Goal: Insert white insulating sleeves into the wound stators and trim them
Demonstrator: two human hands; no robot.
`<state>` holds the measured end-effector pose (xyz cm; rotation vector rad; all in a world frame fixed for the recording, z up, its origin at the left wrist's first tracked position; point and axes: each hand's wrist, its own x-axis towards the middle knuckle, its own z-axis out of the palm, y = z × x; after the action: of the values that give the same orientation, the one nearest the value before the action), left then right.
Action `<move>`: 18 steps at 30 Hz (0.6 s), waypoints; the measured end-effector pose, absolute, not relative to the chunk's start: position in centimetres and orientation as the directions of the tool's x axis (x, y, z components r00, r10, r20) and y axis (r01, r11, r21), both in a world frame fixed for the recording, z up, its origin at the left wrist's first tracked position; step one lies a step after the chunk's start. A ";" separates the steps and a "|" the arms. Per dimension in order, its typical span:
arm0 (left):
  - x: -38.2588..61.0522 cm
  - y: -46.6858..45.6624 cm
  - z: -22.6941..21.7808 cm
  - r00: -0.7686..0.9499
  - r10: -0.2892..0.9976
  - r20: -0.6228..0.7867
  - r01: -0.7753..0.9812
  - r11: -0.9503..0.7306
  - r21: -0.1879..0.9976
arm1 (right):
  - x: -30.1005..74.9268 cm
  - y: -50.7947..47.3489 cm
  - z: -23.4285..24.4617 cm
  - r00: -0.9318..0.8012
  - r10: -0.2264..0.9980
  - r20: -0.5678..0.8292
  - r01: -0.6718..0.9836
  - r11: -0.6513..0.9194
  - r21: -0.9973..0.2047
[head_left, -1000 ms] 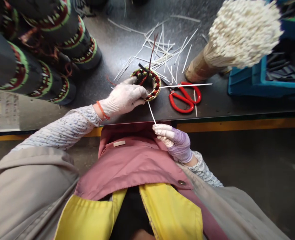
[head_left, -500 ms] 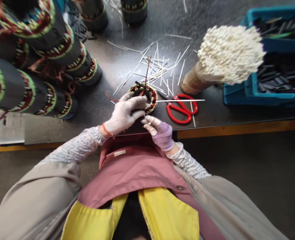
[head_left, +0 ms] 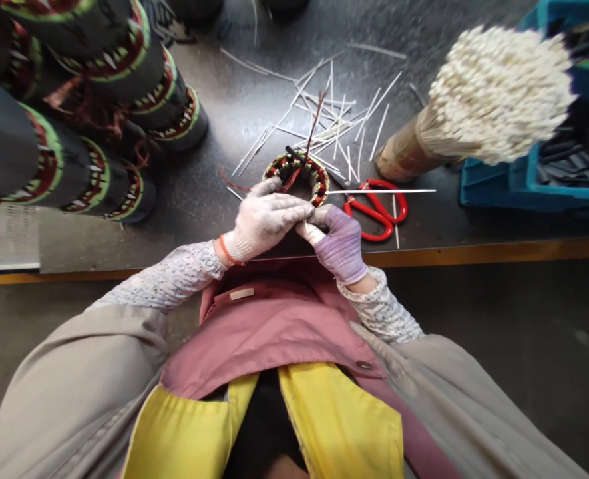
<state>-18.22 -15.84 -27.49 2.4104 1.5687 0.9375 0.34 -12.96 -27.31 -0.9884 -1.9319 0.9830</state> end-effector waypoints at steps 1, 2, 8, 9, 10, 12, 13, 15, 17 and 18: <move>-18.3 -15.8 -27.5 0.279 0.855 0.436 0.787 -0.464 0.406 | 0.2 -12.8 -27.7 -0.438 0.854 0.280 0.316 0.438 -0.841; -18.3 -15.8 -27.5 0.286 0.850 0.441 0.786 -0.472 0.400 | 0.2 -12.6 -28.0 -0.449 0.836 0.315 0.346 0.487 -0.801; -18.7 -15.5 -27.8 0.304 0.831 0.465 0.752 -0.509 0.418 | 1.0 -12.4 -26.1 -0.638 0.592 0.493 0.535 0.801 -0.269; -18.8 -15.5 -27.7 0.300 0.821 0.485 0.747 -0.519 0.417 | 1.5 -12.6 -25.4 -0.697 0.496 0.519 0.476 0.860 -0.182; -18.9 -15.5 -27.6 0.292 0.810 0.508 0.746 -0.525 0.409 | 2.2 -12.9 -24.6 -0.741 0.394 0.544 0.401 0.909 -0.113; -19.2 -15.3 -27.3 0.278 0.800 0.532 0.765 -0.519 0.381 | 3.3 -13.5 -23.3 -0.751 0.294 0.591 0.312 0.947 -0.075; -19.4 -15.2 -27.2 0.296 0.796 0.528 0.776 -0.522 0.353 | 3.5 -13.7 -22.9 -0.713 0.338 0.615 0.319 0.937 -0.145; -19.8 -15.0 -27.0 0.392 0.778 0.490 0.777 -0.565 0.276 | 2.7 -13.5 -22.6 -0.571 0.526 0.630 0.371 0.851 -0.373; -20.0 -14.9 -26.9 0.500 0.737 0.454 0.756 -0.628 0.187 | 0.4 -12.4 -22.7 -0.445 0.716 0.538 0.331 0.690 -0.644; -20.1 -14.9 -26.8 0.532 0.723 0.440 0.753 -0.642 0.146 | -1.0 -11.6 -22.7 -0.419 0.786 0.453 0.249 0.580 -0.776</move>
<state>-20.09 -14.88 -26.75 2.8029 1.3520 0.7585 -1.02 -11.59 -22.70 -0.8293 -1.9528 0.7911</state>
